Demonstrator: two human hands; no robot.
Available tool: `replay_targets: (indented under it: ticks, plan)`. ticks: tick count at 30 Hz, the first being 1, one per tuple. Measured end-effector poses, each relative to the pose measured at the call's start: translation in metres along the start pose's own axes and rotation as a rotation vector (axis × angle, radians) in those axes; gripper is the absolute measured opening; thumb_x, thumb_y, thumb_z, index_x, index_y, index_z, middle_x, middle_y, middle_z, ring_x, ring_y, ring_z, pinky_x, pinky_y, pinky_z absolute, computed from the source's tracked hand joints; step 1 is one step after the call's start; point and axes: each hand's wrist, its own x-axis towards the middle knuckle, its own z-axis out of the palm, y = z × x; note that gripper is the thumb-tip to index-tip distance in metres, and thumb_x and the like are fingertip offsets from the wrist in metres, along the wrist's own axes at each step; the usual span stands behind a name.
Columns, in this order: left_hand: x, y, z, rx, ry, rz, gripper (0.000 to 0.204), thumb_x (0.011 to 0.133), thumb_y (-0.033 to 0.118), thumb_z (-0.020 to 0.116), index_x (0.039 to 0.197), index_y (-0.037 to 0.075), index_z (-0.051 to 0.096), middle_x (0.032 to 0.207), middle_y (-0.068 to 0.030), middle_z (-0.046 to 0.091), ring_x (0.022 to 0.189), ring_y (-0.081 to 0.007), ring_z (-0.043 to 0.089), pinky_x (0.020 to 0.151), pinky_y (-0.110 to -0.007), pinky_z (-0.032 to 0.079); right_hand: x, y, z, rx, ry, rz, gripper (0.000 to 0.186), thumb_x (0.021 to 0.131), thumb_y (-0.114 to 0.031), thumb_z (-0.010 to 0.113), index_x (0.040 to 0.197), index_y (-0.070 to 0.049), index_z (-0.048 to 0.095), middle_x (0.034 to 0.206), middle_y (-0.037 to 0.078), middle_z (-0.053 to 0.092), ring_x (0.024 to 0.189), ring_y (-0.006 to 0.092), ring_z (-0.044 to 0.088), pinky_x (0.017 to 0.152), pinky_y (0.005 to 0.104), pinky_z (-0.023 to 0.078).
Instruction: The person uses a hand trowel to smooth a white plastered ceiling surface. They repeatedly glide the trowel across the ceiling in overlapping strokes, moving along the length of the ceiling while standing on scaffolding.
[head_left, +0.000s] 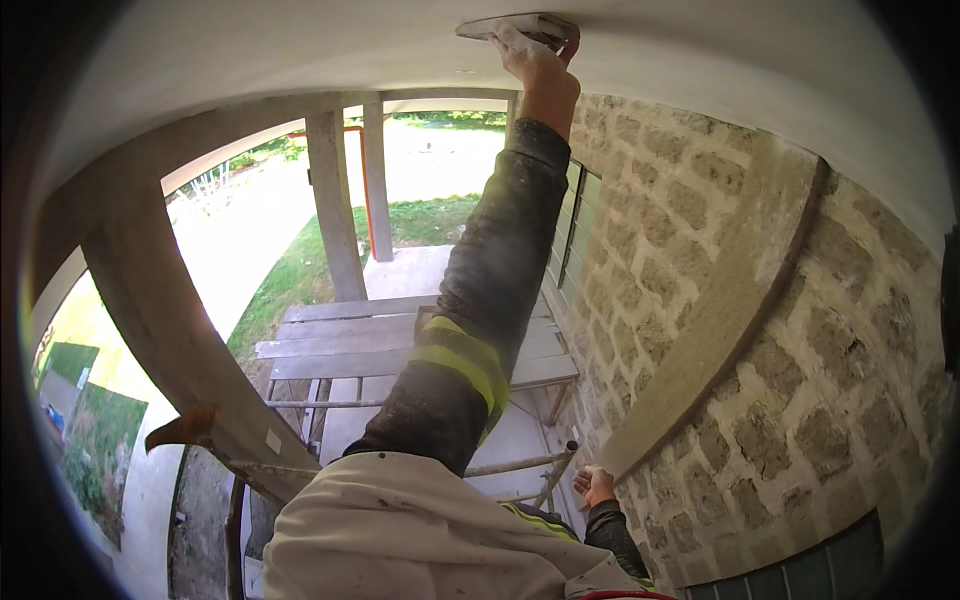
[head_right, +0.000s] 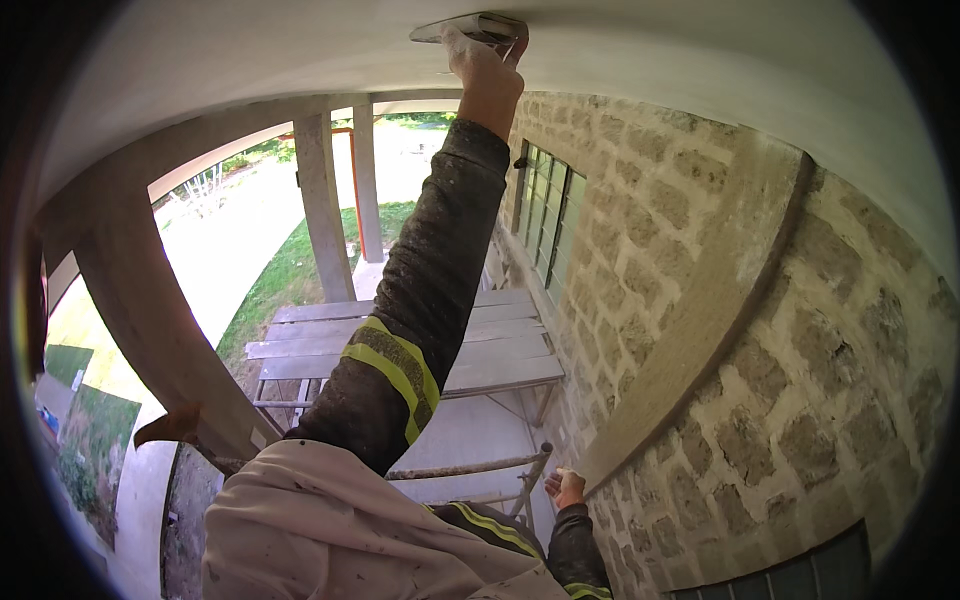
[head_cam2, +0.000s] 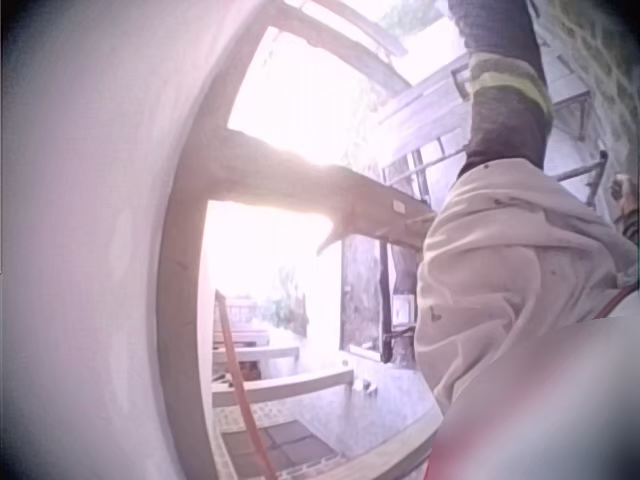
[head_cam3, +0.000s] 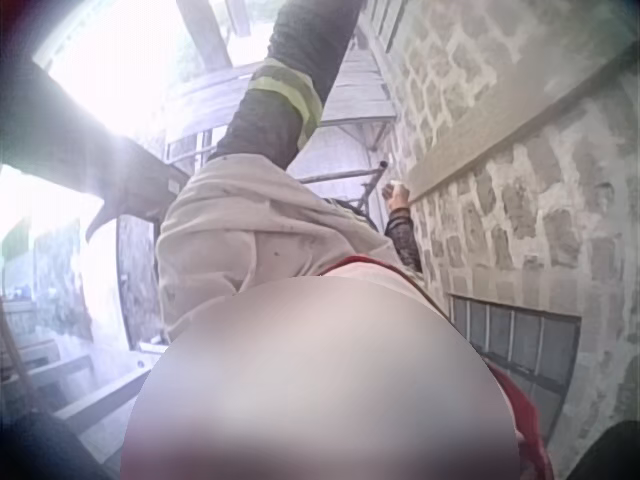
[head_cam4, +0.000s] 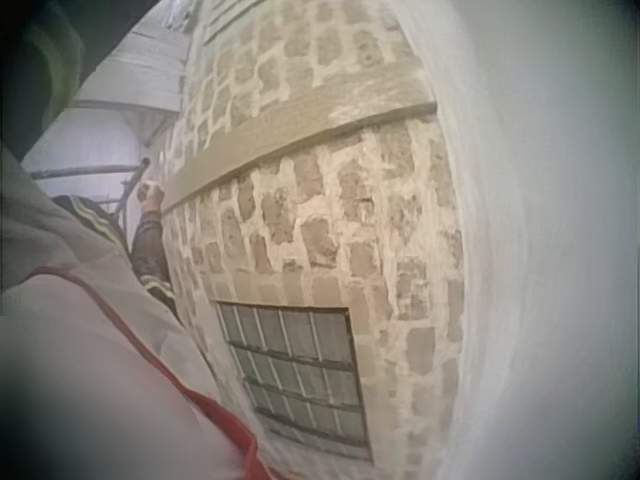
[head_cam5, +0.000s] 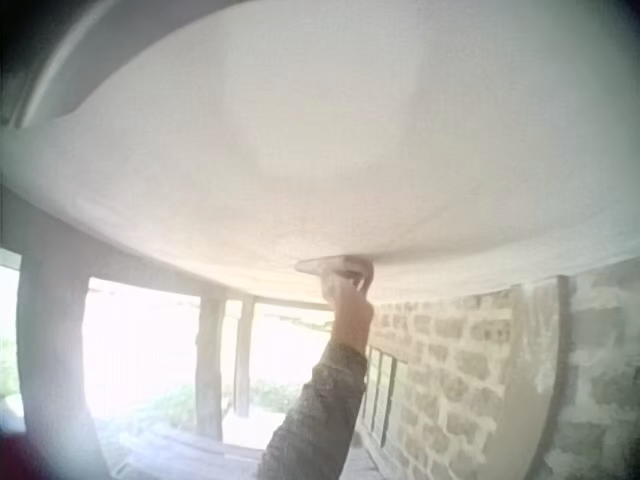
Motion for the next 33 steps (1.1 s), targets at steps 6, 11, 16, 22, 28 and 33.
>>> replay_targets:
  ticks: [6,11,16,22,28,33]
  plan:
    - [0.011,0.000,-0.004,0.117,-0.040,0.437,0.071,0.109,0.050,0.034,0.163,0.013,0.006,0.143,-0.0216,0.042,0.112,-0.0334,0.058,0.086,-0.045,0.060,-0.001,-0.001,-0.002,-0.016,0.010,0.017,0.028,0.095,-0.015,0.056,0.122,-0.010,0.063,0.090,0.010,0.065,0.073,0.0262,0.065,0.069,0.0431,0.054]
    - [0.010,0.014,-0.007,-0.098,0.023,-0.228,0.063,0.107,0.058,0.034,0.143,0.006,0.033,0.137,-0.0185,0.043,0.115,-0.0336,0.057,0.096,-0.049,0.058,-0.003,-0.001,-0.006,-0.047,-0.002,0.000,0.029,0.095,-0.014,0.056,0.123,-0.009,0.062,0.090,0.011,0.066,0.075,0.0261,0.066,0.070,0.0439,0.055]
    - [0.003,0.018,0.001,0.100,-0.004,0.332,0.071,0.108,0.052,0.038,0.161,0.016,0.009,0.135,-0.0173,0.047,0.110,-0.0297,0.062,0.094,-0.045,0.060,-0.003,0.003,-0.010,-0.089,0.037,0.018,0.027,0.095,-0.014,0.055,0.121,-0.010,0.063,0.093,0.011,0.065,0.077,0.0269,0.066,0.069,0.0445,0.055]
    - [0.001,0.017,0.003,-0.161,0.042,-0.283,0.073,0.109,0.049,0.035,0.163,0.019,-0.003,0.135,-0.0181,0.045,0.110,-0.0303,0.062,0.092,-0.045,0.061,0.001,0.004,-0.012,-0.051,-0.049,0.019,0.028,0.095,-0.013,0.055,0.121,-0.010,0.062,0.095,0.013,0.065,0.076,0.0271,0.065,0.068,0.0433,0.055]
    - [-0.025,0.013,0.015,0.046,-0.159,0.342,0.077,0.107,0.054,0.041,0.164,0.017,0.005,0.131,-0.0164,0.046,0.109,-0.0279,0.059,0.079,-0.040,0.061,0.001,0.002,-0.016,-0.081,0.021,0.031,0.030,0.095,-0.013,0.055,0.124,-0.009,0.062,0.095,0.013,0.065,0.077,0.0276,0.066,0.069,0.0434,0.055]
    - [-0.046,0.012,0.032,-0.130,0.042,-0.184,0.072,0.109,0.043,0.044,0.164,0.023,0.001,0.134,-0.0161,0.045,0.109,-0.0246,0.059,0.079,-0.035,0.062,-0.002,0.003,-0.020,-0.065,-0.003,0.034,0.032,0.095,-0.014,0.054,0.125,-0.008,0.062,0.094,0.012,0.064,0.075,0.0275,0.065,0.069,0.0439,0.055]
